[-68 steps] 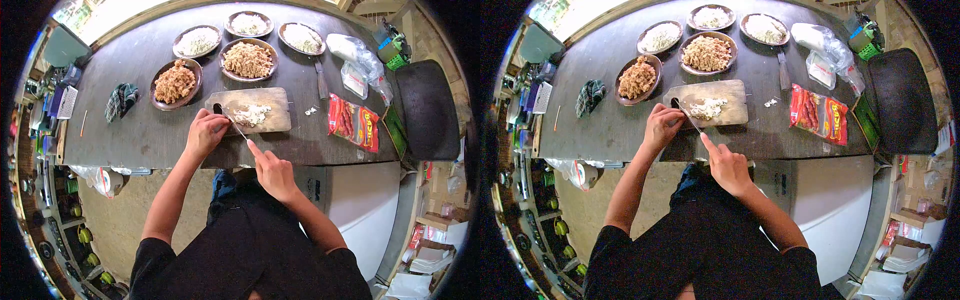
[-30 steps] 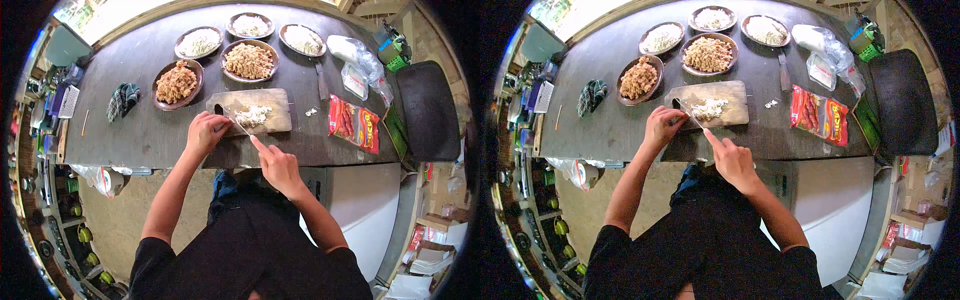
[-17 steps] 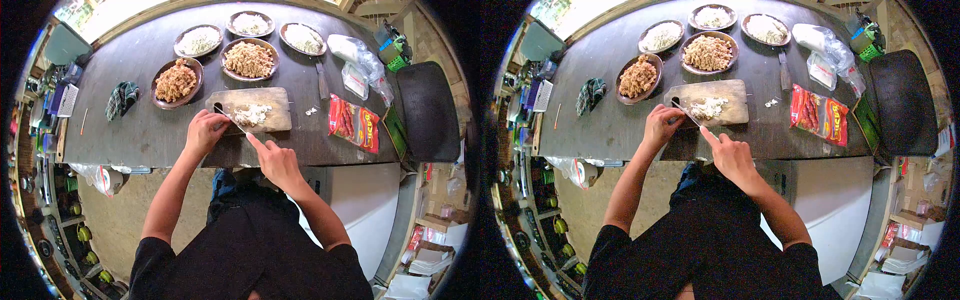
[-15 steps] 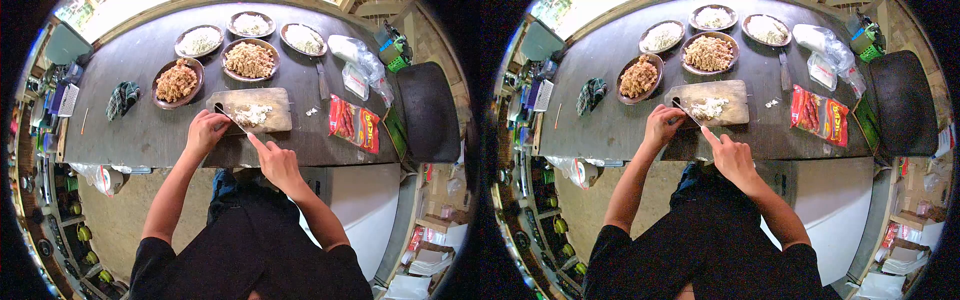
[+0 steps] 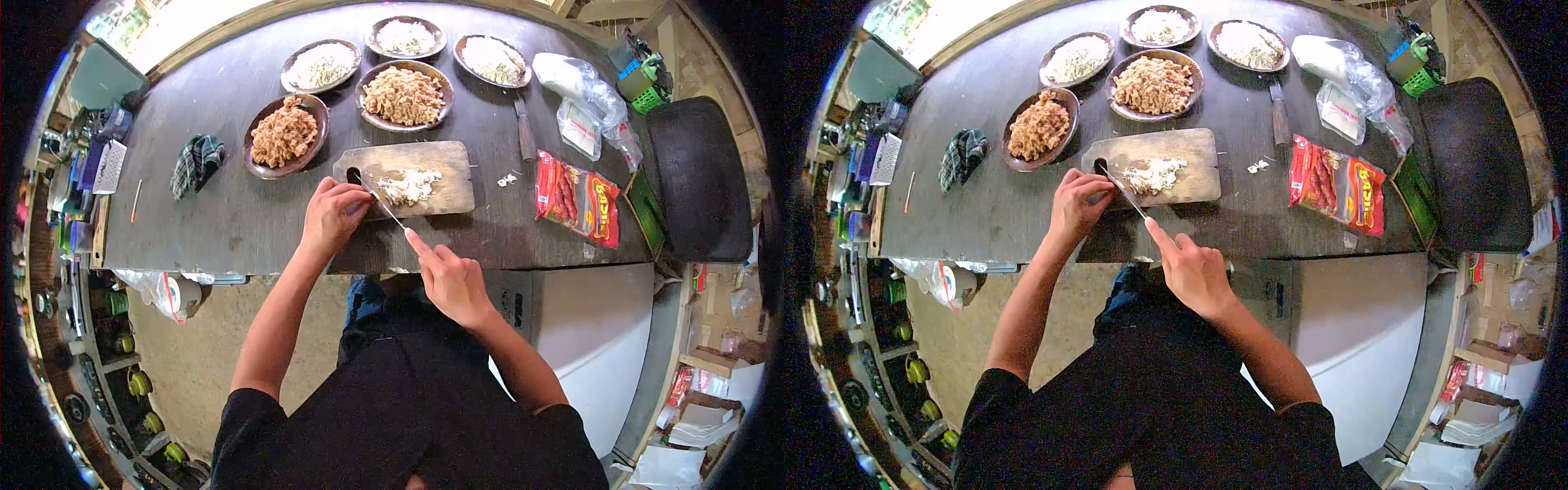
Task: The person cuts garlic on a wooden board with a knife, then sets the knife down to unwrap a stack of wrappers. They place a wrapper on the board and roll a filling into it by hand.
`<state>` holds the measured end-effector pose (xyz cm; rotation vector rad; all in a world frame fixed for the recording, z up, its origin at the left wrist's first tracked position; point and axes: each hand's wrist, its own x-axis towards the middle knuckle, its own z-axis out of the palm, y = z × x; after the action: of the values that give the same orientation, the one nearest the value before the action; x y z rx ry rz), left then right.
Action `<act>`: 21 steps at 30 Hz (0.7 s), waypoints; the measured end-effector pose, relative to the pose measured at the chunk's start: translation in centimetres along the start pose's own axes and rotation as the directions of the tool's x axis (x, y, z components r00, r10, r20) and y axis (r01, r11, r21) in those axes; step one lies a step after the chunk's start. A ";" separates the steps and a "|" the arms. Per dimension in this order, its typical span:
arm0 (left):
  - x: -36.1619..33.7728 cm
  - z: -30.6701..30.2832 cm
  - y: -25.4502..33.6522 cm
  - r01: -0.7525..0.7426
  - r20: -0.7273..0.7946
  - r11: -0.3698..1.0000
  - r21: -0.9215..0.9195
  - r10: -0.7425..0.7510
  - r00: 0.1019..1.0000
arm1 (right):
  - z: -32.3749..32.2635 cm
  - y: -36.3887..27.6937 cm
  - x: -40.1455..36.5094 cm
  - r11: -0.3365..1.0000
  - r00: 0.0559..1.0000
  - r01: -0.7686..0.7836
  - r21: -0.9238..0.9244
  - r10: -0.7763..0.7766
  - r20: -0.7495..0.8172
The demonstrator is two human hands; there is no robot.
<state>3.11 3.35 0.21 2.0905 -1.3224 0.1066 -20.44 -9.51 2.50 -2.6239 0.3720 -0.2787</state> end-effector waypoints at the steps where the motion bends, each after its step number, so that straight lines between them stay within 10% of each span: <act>1: 0.0 0.0 0.0 0.006 0.005 1.000 0.000 -0.006 1.000 | 0.2 0.0 0.1 1.000 1.000 0.002 -0.012 -0.002 -0.002; 21: 0.1 0.0 0.3 0.029 0.002 0.999 0.031 -0.029 1.000 | 0.6 -0.2 0.1 0.999 1.000 0.020 -0.037 -0.020 0.001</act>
<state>2.90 3.21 0.38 2.1358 -1.2994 0.1132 -20.15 -9.11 2.14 -2.6656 0.3546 -0.2801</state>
